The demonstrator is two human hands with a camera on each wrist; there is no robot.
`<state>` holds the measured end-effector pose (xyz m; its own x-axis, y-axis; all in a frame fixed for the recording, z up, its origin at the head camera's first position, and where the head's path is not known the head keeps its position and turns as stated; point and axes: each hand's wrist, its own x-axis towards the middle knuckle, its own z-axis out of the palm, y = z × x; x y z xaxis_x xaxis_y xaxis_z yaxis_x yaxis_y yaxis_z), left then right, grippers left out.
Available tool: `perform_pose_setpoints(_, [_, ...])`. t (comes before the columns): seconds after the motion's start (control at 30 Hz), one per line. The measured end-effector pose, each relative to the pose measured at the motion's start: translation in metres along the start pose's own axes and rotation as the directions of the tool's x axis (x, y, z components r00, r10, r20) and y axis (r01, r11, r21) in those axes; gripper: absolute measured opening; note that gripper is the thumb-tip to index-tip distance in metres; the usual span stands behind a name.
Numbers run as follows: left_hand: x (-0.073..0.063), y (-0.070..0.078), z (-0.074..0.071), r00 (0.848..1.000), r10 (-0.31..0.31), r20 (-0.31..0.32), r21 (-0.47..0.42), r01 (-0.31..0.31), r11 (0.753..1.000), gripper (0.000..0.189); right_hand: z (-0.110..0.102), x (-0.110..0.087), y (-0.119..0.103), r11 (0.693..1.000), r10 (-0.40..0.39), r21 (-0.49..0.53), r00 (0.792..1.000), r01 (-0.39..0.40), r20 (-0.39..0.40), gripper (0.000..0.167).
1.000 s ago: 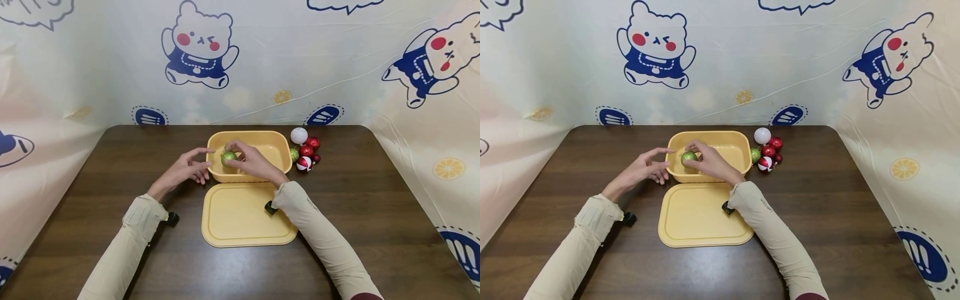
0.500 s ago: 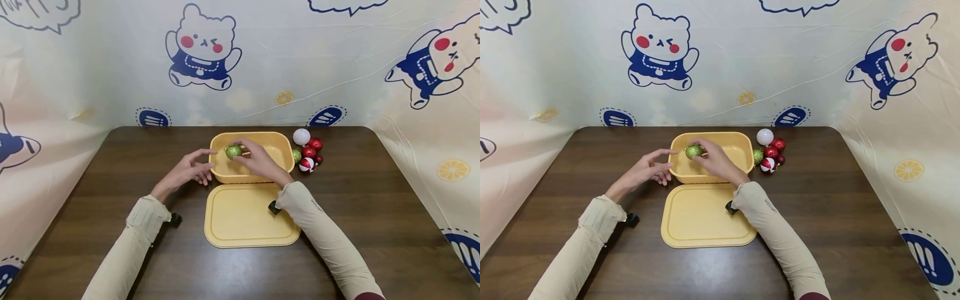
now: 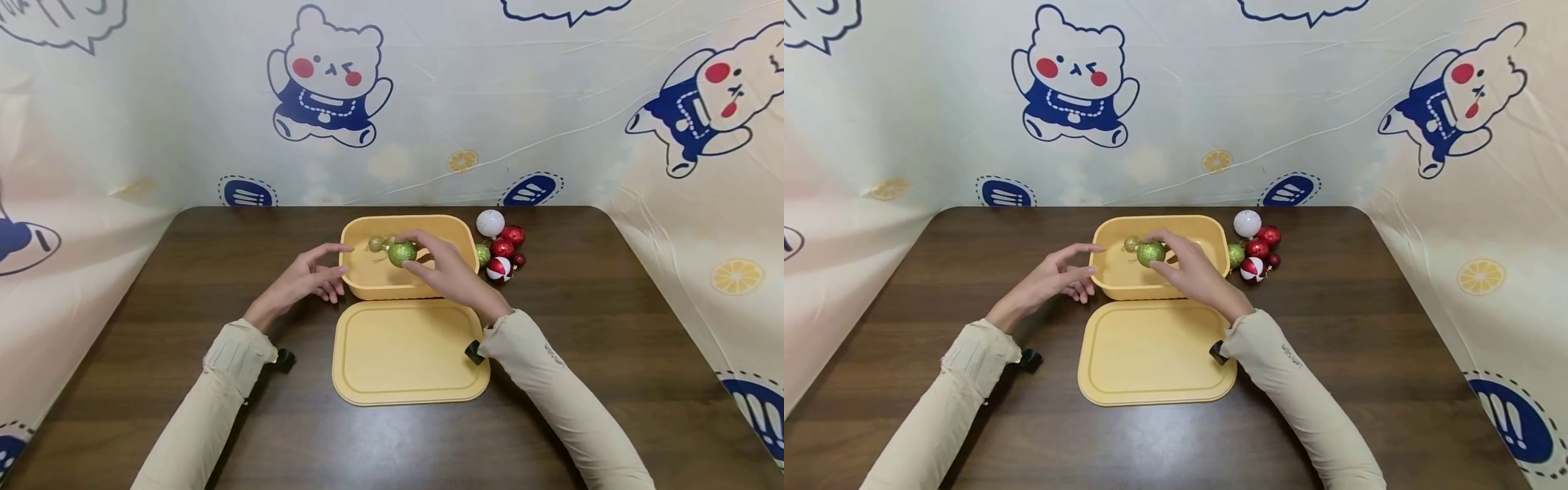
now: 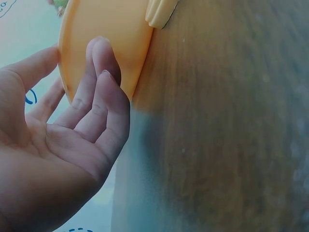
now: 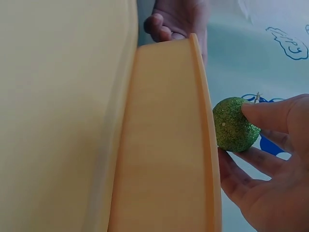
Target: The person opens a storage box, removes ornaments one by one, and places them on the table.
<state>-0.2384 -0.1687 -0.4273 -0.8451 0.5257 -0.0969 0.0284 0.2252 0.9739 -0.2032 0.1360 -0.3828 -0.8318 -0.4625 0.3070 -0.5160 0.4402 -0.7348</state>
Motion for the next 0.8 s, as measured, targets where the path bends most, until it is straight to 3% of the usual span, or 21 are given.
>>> perform_pose_setpoints(0.2, [-0.001,0.001,0.000,1.000,-0.003,-0.004,-0.005,0.003,1.000,0.050,-0.012,-0.017,-0.003,0.999,0.028,-0.024,1.000,-0.028,-0.003,0.035])
perform_pose_setpoints(0.8, [-0.001,0.000,0.000,1.000,0.000,0.004,-0.010,0.000,1.000,0.051,-0.041,-0.061,-0.013,0.993,0.050,-0.100,0.992,-0.062,-0.120,0.044])
